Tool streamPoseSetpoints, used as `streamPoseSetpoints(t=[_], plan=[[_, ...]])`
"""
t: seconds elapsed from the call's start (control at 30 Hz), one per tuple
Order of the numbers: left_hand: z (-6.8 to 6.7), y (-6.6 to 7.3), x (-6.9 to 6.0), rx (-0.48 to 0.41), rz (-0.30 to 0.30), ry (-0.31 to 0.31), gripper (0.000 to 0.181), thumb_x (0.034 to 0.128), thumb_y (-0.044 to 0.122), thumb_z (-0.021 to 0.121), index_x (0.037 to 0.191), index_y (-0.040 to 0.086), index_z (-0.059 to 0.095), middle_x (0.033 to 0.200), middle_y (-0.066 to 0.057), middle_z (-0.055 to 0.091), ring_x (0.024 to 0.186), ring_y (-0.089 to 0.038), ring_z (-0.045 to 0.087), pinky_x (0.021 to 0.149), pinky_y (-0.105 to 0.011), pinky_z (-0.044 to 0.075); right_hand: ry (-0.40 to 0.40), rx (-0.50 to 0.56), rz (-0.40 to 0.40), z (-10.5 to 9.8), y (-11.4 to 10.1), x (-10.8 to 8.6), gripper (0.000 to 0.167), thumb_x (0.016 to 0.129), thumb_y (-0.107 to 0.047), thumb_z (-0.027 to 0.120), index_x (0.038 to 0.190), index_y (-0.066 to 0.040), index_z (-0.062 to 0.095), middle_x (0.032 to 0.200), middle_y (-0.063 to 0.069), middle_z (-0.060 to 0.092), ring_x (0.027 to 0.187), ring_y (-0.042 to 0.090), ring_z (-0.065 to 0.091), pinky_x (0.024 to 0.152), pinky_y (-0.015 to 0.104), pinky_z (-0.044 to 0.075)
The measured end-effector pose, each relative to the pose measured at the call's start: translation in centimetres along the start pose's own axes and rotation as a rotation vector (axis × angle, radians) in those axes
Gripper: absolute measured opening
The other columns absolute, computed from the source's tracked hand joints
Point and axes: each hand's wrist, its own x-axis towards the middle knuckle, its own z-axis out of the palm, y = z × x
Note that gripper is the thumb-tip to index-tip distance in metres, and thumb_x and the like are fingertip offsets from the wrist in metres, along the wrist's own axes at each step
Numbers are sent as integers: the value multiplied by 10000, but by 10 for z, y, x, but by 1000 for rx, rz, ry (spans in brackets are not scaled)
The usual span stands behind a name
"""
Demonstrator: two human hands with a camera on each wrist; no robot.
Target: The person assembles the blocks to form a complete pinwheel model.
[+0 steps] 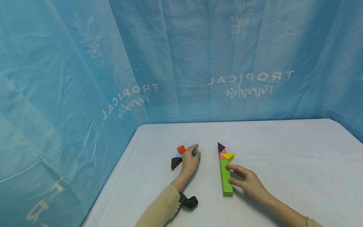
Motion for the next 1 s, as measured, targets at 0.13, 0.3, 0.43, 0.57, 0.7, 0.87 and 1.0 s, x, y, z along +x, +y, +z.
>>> streamPoseSetpoints(t=[0.13,0.3,0.43,0.57,0.7,0.87,1.0], plan=[[-2,0,2,-76,-106,-32,262,895,22,582,1144,-36,642,1126,-144,645,1082,-285,582,934,-393,464,1,10,9,0,0,0,505,827,-212,734,1290,-98,567,1293,43,567,1232,295,473,1013,383,384],[-5,1,3,-121,-204,-38,271,912,-46,525,1160,-35,632,1150,-131,641,1110,-256,569,947,-356,455,1,5,4,0,1,0,506,829,-204,732,1292,-91,563,1294,44,566,1229,283,478,1009,380,388],[-8,3,4,-148,-233,-32,299,914,-77,479,1172,-38,624,1165,-133,635,1141,-245,552,961,-339,445,0,1,5,-1,1,0,510,830,-203,731,1296,-87,559,1298,46,563,1230,282,477,1008,381,387],[-10,6,4,-169,-228,-22,318,907,-94,451,1181,-56,610,1170,-159,627,1153,-275,541,972,-369,436,-4,3,5,-1,1,0,511,830,-209,731,1296,-88,559,1298,46,562,1233,285,473,1011,367,387],[-13,5,5,-183,-231,-26,344,901,-110,434,1195,-48,602,1181,-153,622,1159,-264,537,977,-369,431,-3,8,4,0,1,0,509,825,-204,737,1289,-86,565,1296,47,565,1237,281,470,1015,357,384],[-24,1,6,-238,-227,-124,400,909,-115,396,1271,-38,548,1258,-142,577,1207,-243,496,1014,-360,393,-2,-6,-6,0,1,0,505,830,-202,732,1288,-74,565,1295,59,565,1232,296,471,1013,369,385],[-41,3,6,-294,-189,-288,454,872,-150,383,1309,-83,483,1310,-196,521,1244,-299,453,1042,-412,356,-1,8,16,0,-1,0,504,822,-199,740,1281,-81,571,1292,44,568,1237,278,469,1015,350,385]])
